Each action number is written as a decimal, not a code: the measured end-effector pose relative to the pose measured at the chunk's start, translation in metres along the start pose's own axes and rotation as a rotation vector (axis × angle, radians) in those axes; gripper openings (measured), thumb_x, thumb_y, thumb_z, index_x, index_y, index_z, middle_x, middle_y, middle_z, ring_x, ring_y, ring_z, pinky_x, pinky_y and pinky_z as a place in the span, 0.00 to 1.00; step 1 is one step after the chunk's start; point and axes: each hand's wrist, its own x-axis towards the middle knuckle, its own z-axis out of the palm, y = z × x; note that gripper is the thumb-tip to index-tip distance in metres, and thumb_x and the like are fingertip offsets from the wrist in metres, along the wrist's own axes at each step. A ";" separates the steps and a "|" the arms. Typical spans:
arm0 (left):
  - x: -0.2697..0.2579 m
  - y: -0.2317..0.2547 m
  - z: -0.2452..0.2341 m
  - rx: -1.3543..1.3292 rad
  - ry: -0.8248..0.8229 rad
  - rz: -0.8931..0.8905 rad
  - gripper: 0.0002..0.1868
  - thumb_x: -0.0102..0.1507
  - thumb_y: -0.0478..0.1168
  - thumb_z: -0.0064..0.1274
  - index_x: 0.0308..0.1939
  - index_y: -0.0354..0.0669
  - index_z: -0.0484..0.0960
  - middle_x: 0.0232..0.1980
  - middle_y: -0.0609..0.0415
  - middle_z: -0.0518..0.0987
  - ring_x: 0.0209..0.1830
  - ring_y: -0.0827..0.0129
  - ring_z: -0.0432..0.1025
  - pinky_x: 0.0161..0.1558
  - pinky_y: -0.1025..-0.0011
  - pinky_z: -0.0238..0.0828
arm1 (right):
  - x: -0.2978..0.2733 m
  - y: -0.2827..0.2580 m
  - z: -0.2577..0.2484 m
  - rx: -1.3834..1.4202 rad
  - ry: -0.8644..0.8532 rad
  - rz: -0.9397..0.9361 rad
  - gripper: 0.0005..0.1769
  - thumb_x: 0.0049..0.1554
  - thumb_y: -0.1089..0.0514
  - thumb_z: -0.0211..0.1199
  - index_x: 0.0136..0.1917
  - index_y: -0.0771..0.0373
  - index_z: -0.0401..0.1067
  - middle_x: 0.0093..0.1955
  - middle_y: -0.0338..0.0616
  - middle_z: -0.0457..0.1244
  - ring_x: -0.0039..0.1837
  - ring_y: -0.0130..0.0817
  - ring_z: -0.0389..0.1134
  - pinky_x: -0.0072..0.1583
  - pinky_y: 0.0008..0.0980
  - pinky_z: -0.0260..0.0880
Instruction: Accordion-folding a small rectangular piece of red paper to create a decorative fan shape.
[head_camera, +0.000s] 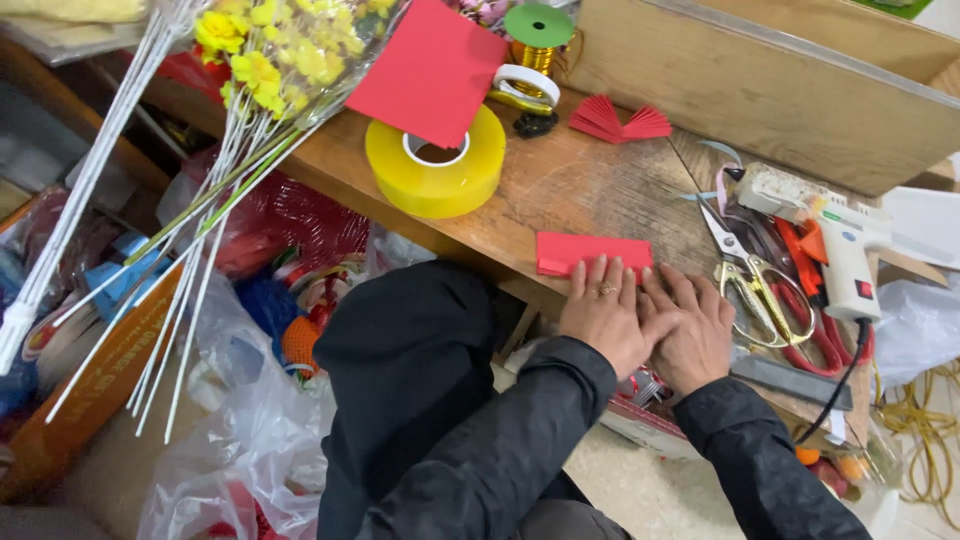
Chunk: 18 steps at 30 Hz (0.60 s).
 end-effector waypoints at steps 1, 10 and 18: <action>-0.001 -0.001 0.001 -0.003 0.004 -0.008 0.52 0.67 0.73 0.21 0.74 0.31 0.67 0.79 0.34 0.64 0.84 0.41 0.50 0.82 0.45 0.26 | 0.001 0.007 0.010 -0.002 -0.002 -0.009 0.24 0.69 0.37 0.46 0.75 0.30 0.68 0.78 0.25 0.57 0.79 0.42 0.54 0.75 0.49 0.53; -0.033 -0.057 -0.024 0.000 0.028 -0.077 0.51 0.67 0.75 0.30 0.78 0.36 0.62 0.83 0.39 0.58 0.86 0.48 0.47 0.83 0.46 0.28 | 0.002 0.025 0.045 -0.094 0.172 -0.066 0.22 0.71 0.40 0.50 0.75 0.32 0.72 0.76 0.27 0.62 0.77 0.38 0.59 0.73 0.44 0.56; -0.039 -0.078 -0.025 0.195 0.071 -0.138 0.46 0.70 0.72 0.25 0.81 0.44 0.57 0.85 0.48 0.55 0.85 0.45 0.45 0.82 0.36 0.17 | 0.004 0.025 0.048 -0.053 0.192 -0.052 0.23 0.70 0.41 0.51 0.76 0.36 0.72 0.76 0.27 0.62 0.76 0.40 0.59 0.72 0.45 0.57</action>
